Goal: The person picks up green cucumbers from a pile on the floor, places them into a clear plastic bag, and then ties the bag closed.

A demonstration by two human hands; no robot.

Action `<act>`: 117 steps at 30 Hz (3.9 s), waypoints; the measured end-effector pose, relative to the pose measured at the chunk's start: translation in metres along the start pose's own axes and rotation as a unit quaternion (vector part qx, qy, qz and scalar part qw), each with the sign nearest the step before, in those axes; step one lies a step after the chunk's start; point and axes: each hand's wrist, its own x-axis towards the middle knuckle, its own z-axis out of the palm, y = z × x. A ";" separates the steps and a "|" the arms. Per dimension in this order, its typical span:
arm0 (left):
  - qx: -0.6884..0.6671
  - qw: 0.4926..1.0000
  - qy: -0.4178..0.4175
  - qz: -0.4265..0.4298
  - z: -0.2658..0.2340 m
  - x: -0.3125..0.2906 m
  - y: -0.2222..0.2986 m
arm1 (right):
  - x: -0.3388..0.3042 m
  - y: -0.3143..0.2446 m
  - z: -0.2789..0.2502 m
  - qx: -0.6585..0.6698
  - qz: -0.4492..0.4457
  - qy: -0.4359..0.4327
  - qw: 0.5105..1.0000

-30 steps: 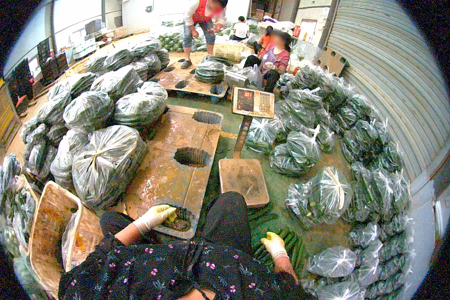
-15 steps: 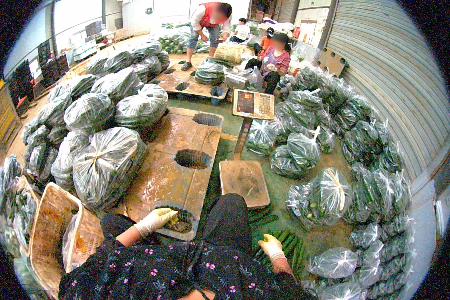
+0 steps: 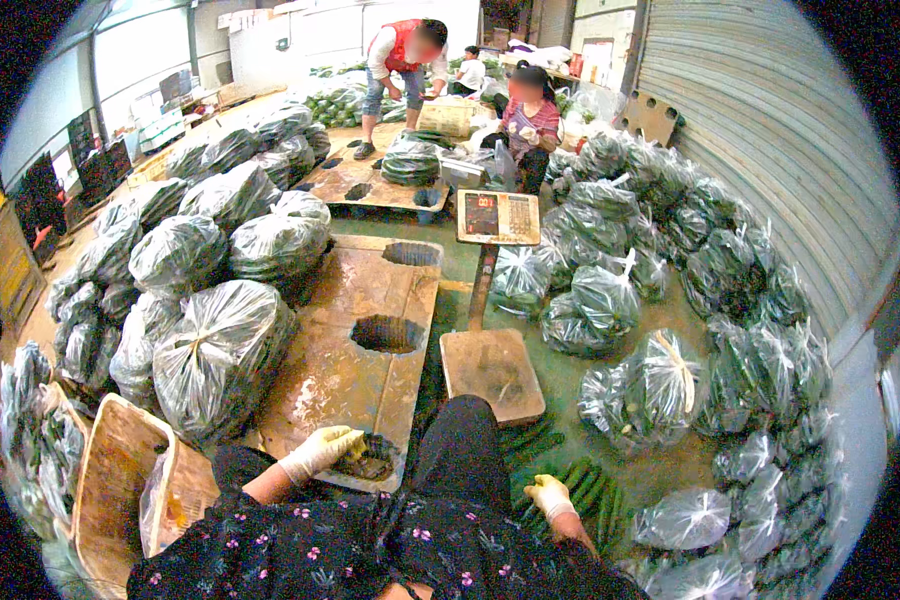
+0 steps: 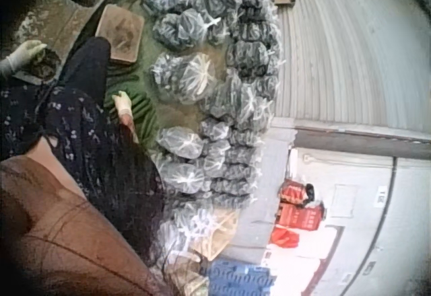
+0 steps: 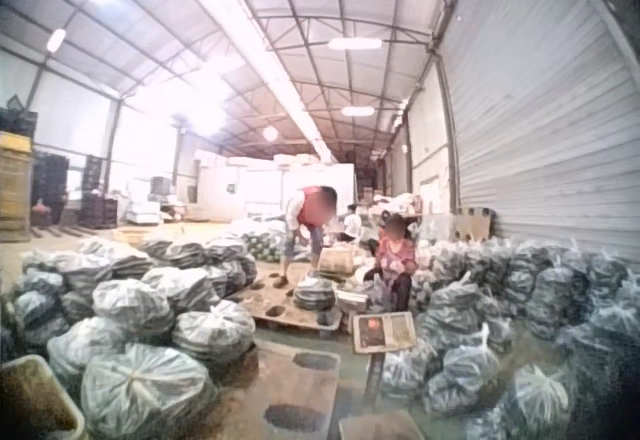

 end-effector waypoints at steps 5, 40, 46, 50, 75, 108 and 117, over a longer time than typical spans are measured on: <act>-0.029 0.999 -0.024 0.005 0.004 -0.009 -0.001 | 0.002 0.027 0.034 -0.010 0.017 -0.030 0.999; -0.054 0.902 0.420 0.084 -0.162 -0.139 -0.008 | 0.014 0.042 0.085 -0.106 -0.006 -0.178 0.978; -0.202 0.848 0.488 0.054 -0.194 -0.172 -0.063 | 0.012 0.037 0.073 -0.042 -0.002 -0.156 0.987; -0.193 0.852 0.486 0.041 -0.200 -0.168 -0.057 | 0.002 0.038 0.067 0.040 0.011 -0.142 0.989; 0.203 0.970 0.072 0.111 -0.028 -0.001 0.124 | -0.109 0.134 0.081 0.438 0.187 -0.057 0.877; 0.173 0.794 0.450 -0.370 -0.091 -0.296 -0.277 | -0.004 -0.178 -0.121 0.332 -0.347 0.124 0.868; 0.156 0.811 0.472 -0.307 -0.032 -0.289 -0.263 | -0.072 -0.336 -0.088 0.146 -0.502 -0.036 0.852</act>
